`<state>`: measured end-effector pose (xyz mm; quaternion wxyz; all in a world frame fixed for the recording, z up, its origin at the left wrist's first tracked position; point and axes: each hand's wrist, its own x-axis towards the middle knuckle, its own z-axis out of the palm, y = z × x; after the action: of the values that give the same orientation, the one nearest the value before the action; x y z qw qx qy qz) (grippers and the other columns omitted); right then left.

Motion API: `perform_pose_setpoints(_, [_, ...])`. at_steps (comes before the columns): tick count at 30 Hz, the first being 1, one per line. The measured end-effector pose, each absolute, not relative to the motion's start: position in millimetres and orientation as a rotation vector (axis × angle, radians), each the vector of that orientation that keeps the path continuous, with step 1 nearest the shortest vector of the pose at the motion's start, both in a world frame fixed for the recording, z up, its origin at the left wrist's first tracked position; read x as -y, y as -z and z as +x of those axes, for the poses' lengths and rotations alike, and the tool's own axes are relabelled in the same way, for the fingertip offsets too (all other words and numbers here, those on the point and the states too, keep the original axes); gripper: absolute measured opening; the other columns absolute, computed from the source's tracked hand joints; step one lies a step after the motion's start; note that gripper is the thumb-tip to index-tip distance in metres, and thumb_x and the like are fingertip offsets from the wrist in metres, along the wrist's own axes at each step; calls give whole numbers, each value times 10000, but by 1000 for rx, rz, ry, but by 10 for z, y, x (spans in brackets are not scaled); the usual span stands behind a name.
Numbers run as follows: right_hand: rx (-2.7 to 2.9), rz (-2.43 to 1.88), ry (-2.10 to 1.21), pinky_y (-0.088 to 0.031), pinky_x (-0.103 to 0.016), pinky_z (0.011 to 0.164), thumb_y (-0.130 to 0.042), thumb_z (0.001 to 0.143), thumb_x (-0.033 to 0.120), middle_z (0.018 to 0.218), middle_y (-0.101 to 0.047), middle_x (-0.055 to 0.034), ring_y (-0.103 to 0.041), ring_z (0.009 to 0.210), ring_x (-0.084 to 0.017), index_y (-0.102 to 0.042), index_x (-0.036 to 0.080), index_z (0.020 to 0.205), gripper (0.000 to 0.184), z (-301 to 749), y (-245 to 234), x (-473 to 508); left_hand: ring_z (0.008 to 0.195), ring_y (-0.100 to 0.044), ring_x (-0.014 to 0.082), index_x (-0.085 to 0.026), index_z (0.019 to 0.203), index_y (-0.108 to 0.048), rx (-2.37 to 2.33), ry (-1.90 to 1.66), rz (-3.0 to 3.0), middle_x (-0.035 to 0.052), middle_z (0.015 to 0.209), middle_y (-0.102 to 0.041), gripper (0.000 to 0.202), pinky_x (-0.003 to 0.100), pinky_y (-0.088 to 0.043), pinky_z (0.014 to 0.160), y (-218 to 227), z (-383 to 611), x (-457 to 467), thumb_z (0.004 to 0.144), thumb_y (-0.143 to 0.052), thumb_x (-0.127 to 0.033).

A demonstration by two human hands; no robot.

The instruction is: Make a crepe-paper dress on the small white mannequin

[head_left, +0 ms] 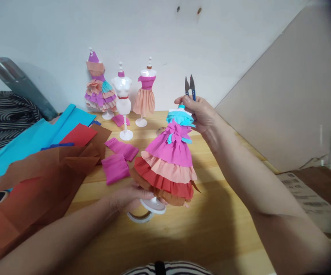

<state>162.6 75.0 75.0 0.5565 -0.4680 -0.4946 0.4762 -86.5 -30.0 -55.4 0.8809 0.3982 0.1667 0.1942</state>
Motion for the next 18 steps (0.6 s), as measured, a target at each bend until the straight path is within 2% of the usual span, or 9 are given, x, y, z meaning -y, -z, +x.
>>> perform_pose_setpoints(4, [1127,-1126,-1174,-84,-198,336,-682,805,320,412,-204,118,-95,354,-46,-654,164,772,162,1617,-699,-815,831,-691,211,-151,842,-726,-361,-401,731,63,812,-733,301,359,-496,873,528,-844,317,653,-810,-369])
perform_pose_setpoints(7, [1102,-1125,-1198,-79,-195,337,-682,797,293,400,-215,122,-100,355,-45,-657,146,779,150,1604,-638,-848,809,-682,192,-143,796,-713,-388,-408,751,51,781,-717,310,316,-505,825,492,-836,321,640,-817,-390])
perform_pose_setpoints(13, [1099,-1096,-1229,-70,-198,356,-724,720,265,408,-218,138,-98,365,-40,-662,130,842,192,1654,-525,-861,795,-653,174,-135,787,-703,-472,-439,963,61,806,-706,290,285,-487,779,452,-832,321,695,-749,-405])
perform_pose_setpoints(18, [1086,-1000,-958,-117,-216,367,-700,711,226,442,-231,128,-131,374,-46,-662,163,815,128,1658,-638,-641,755,-629,172,-142,736,-661,-705,-453,1098,45,759,-698,268,276,-462,729,364,-811,356,642,-726,-384])
